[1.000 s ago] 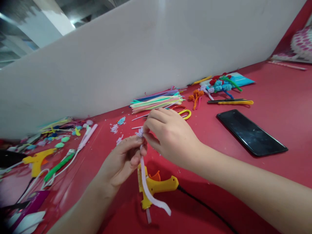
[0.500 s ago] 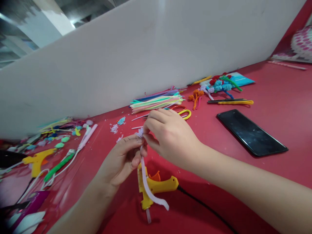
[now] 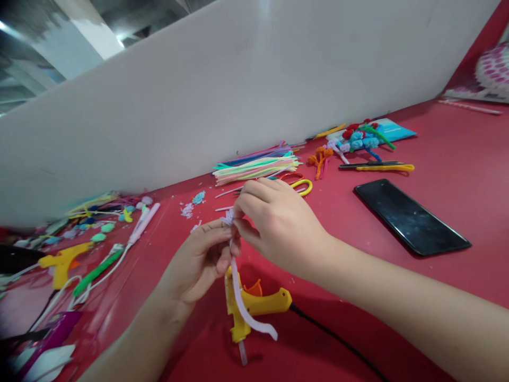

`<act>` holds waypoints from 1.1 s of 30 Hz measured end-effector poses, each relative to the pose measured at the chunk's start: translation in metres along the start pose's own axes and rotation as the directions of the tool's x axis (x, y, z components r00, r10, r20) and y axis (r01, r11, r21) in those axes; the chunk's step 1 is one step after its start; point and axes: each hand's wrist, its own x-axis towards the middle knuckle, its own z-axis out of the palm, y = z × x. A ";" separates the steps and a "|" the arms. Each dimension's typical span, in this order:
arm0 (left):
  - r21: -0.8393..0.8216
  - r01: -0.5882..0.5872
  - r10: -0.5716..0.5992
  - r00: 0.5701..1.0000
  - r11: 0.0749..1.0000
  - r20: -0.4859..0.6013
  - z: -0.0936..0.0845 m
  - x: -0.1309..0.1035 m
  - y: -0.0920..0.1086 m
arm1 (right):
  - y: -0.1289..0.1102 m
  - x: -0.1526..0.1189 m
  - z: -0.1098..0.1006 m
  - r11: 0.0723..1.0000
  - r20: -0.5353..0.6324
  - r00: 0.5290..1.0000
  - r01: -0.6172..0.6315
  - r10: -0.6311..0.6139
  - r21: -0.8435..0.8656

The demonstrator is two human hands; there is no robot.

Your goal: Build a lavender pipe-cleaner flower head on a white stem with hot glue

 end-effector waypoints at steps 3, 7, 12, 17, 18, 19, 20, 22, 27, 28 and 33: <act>0.022 -0.004 0.004 1.000 1.000 -0.014 0.000 0.000 0.000 | 0.000 0.000 0.000 1.000 -0.004 1.000 -0.001 0.001 -0.002; 0.021 -0.004 0.004 1.000 1.000 -0.019 0.000 0.000 0.000 | 0.000 -0.001 0.000 1.000 -0.003 1.000 -0.005 0.005 -0.005; -0.020 -0.006 0.006 1.000 1.000 0.014 -0.001 0.000 -0.001 | 0.000 -0.001 0.001 1.000 -0.004 1.000 -0.010 0.010 -0.001; -0.114 0.037 -0.036 0.999 0.993 0.003 0.003 0.000 0.003 | 0.000 0.002 -0.004 0.949 0.018 0.985 -0.172 0.174 0.263; -0.147 0.051 -0.052 0.999 0.988 -0.004 0.004 0.000 0.004 | 0.001 0.003 -0.006 0.901 0.042 0.966 -0.254 0.256 0.353; -0.177 0.066 -0.069 0.998 0.982 -0.011 0.005 0.000 0.005 | 0.001 0.004 -0.008 0.840 0.073 0.939 -0.334 0.337 0.428; -0.203 0.084 -0.089 0.996 0.976 -0.013 0.006 0.000 0.006 | 0.002 0.005 -0.010 0.778 0.109 0.910 -0.401 0.401 0.483; -0.238 0.116 -0.119 0.993 0.964 0.002 0.006 0.000 0.007 | 0.005 0.007 -0.010 0.685 0.188 0.872 -0.475 0.453 0.553; -0.269 0.157 -0.130 0.985 0.950 0.115 0.001 0.000 0.004 | 0.009 0.007 -0.004 0.508 0.369 0.845 -0.530 0.388 0.679; -0.268 0.162 -0.132 0.983 0.950 0.127 0.000 0.000 0.004 | 0.010 0.007 -0.003 0.497 0.379 0.840 -0.537 0.388 0.681; -0.235 0.132 -0.111 0.989 0.963 0.102 0.003 0.000 0.003 | 0.010 0.007 -0.002 0.510 0.368 0.836 -0.542 0.406 0.668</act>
